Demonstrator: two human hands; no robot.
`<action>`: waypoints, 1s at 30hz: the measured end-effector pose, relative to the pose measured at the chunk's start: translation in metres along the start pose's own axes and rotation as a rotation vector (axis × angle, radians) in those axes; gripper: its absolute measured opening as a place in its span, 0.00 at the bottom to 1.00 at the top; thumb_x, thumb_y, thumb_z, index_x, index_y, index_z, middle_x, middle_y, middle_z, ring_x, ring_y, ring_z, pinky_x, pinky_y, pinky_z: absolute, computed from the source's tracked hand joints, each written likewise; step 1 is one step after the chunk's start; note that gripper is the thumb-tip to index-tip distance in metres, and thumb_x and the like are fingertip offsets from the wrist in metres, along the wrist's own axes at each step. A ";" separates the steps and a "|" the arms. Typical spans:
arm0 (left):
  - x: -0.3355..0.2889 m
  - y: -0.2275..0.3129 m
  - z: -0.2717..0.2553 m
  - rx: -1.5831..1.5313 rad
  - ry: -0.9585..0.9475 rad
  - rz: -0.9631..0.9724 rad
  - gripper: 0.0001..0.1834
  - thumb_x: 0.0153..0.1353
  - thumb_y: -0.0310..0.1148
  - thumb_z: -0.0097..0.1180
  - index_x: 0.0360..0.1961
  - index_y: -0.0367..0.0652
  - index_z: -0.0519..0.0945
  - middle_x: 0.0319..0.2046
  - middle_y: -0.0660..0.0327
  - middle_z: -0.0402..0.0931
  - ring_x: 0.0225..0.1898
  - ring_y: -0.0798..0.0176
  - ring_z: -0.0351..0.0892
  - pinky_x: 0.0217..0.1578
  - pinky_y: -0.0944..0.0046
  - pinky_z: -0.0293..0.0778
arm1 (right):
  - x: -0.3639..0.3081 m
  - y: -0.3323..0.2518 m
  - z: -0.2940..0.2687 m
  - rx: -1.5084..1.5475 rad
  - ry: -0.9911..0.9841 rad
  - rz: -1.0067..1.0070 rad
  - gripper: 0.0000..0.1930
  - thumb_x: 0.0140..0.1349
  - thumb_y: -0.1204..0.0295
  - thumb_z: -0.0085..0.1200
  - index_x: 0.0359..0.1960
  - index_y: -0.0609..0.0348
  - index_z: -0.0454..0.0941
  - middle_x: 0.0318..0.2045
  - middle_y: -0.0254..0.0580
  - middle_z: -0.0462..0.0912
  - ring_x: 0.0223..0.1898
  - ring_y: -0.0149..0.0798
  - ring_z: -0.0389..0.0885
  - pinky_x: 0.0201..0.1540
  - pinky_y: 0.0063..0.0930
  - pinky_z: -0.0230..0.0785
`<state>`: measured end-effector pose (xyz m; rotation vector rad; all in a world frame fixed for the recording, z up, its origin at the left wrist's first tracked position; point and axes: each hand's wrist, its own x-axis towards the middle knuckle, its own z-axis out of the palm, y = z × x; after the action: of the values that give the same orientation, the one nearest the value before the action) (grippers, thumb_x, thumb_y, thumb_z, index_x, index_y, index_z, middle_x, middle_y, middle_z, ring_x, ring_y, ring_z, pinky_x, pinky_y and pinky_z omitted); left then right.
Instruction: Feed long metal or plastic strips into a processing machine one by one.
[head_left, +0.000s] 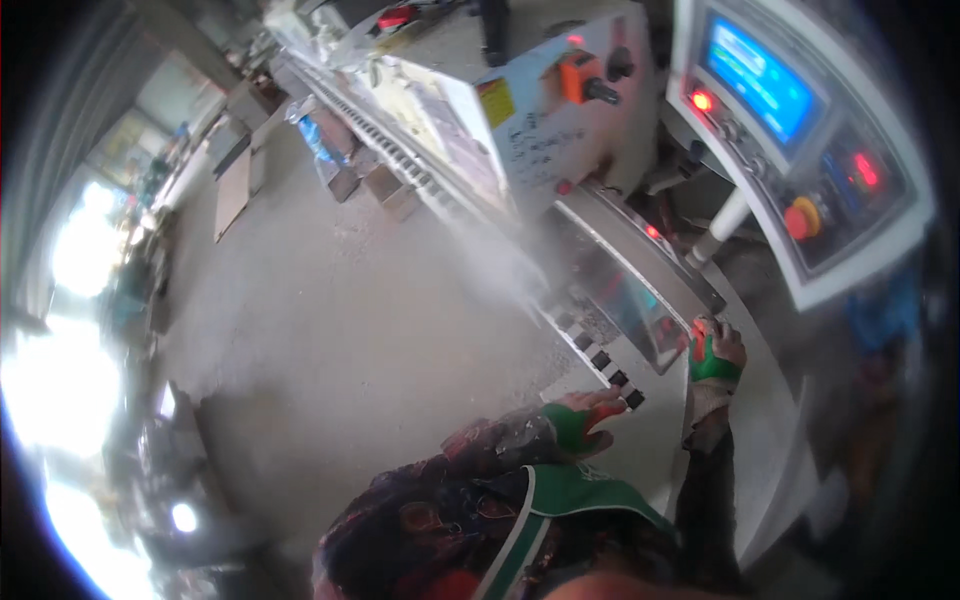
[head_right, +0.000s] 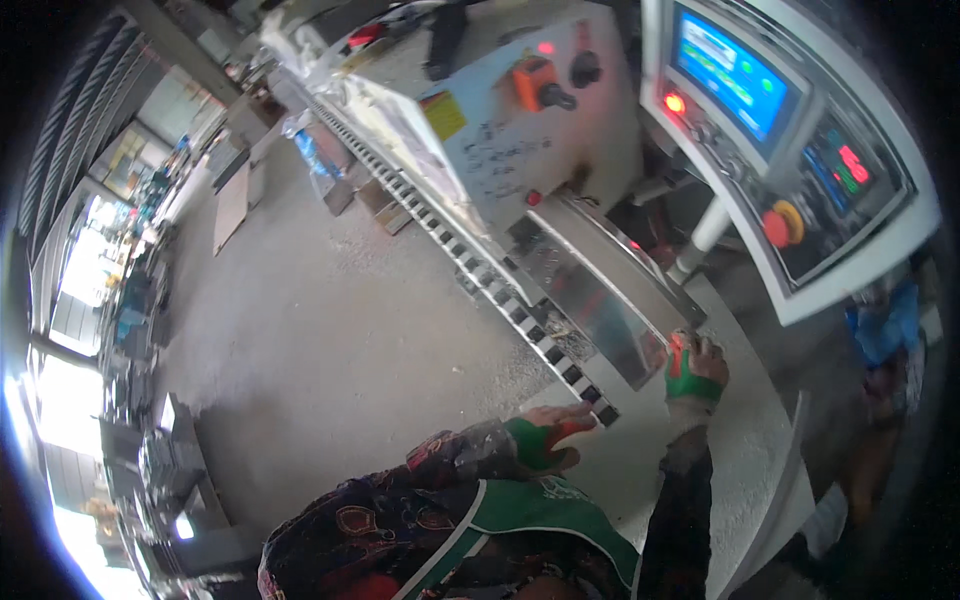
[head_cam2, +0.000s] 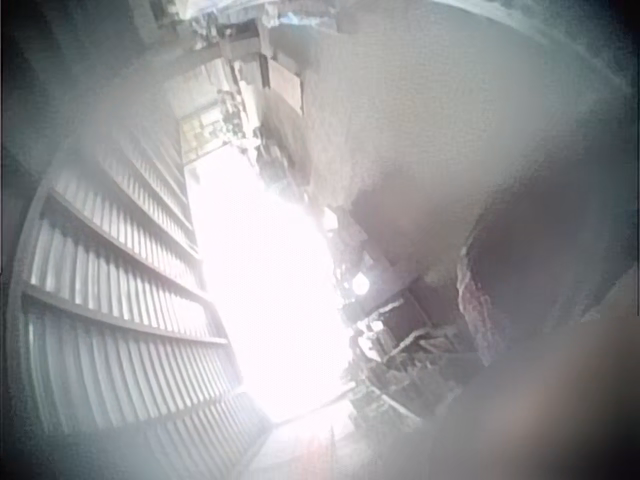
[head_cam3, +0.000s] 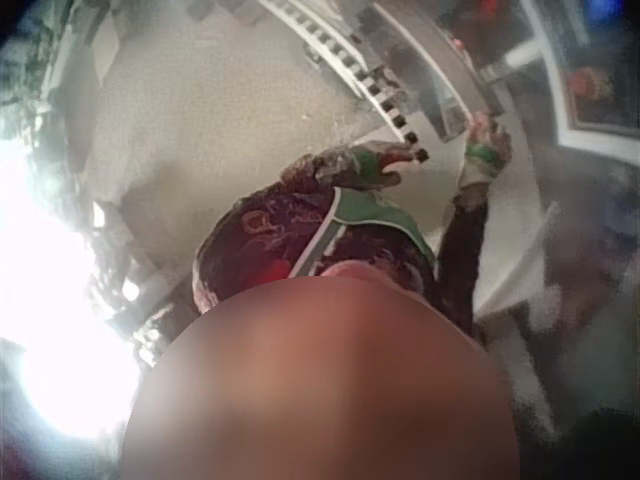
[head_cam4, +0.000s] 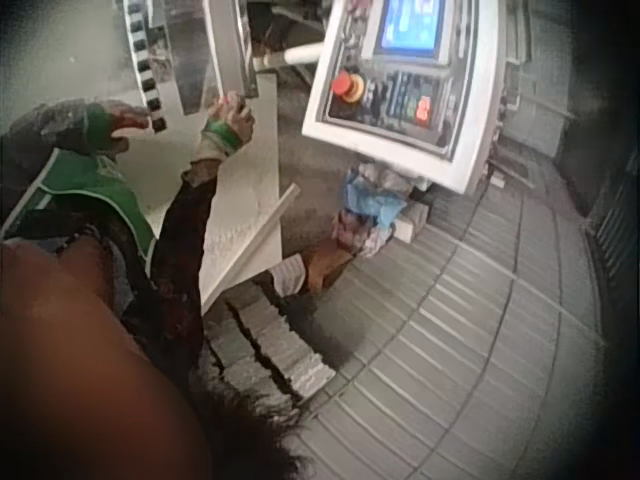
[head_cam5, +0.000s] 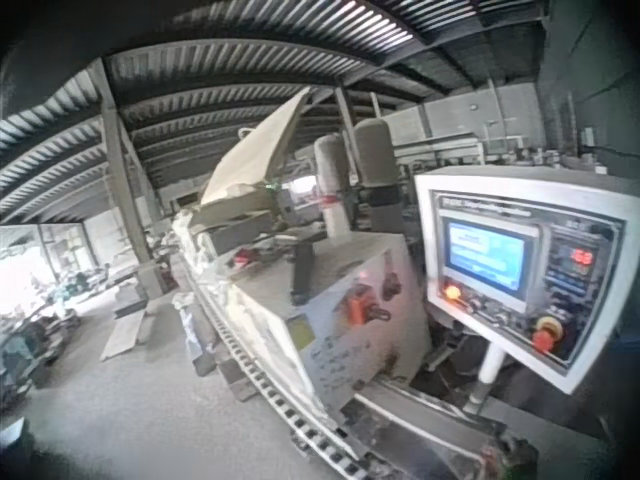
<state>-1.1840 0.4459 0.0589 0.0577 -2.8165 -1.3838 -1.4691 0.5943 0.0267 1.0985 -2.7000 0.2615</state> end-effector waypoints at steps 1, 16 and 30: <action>-0.010 -0.003 -0.001 0.059 -0.035 -0.020 0.31 0.64 0.41 0.61 0.67 0.44 0.72 0.72 0.41 0.62 0.68 0.37 0.69 0.66 0.42 0.69 | 0.001 0.001 0.003 0.026 0.022 -0.013 0.16 0.63 0.55 0.60 0.51 0.37 0.83 0.46 0.40 0.83 0.46 0.51 0.82 0.47 0.46 0.77; -0.086 0.011 0.007 0.205 -0.006 -0.258 0.32 0.64 0.44 0.59 0.69 0.50 0.69 0.74 0.50 0.61 0.68 0.40 0.70 0.66 0.44 0.69 | 0.059 -0.036 0.046 0.162 0.109 -0.127 0.17 0.62 0.57 0.65 0.51 0.42 0.84 0.49 0.44 0.83 0.51 0.51 0.82 0.50 0.44 0.77; -0.103 0.009 0.020 0.199 0.005 -0.233 0.32 0.66 0.47 0.57 0.67 0.44 0.72 0.69 0.40 0.66 0.69 0.37 0.68 0.68 0.43 0.66 | -0.019 -0.034 0.019 0.561 0.137 -0.023 0.21 0.66 0.57 0.56 0.58 0.49 0.81 0.51 0.48 0.84 0.52 0.56 0.81 0.52 0.48 0.75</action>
<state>-1.0819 0.4704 0.0549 0.4005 -3.0115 -1.1258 -1.4339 0.5782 0.0057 1.1837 -2.5480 1.0974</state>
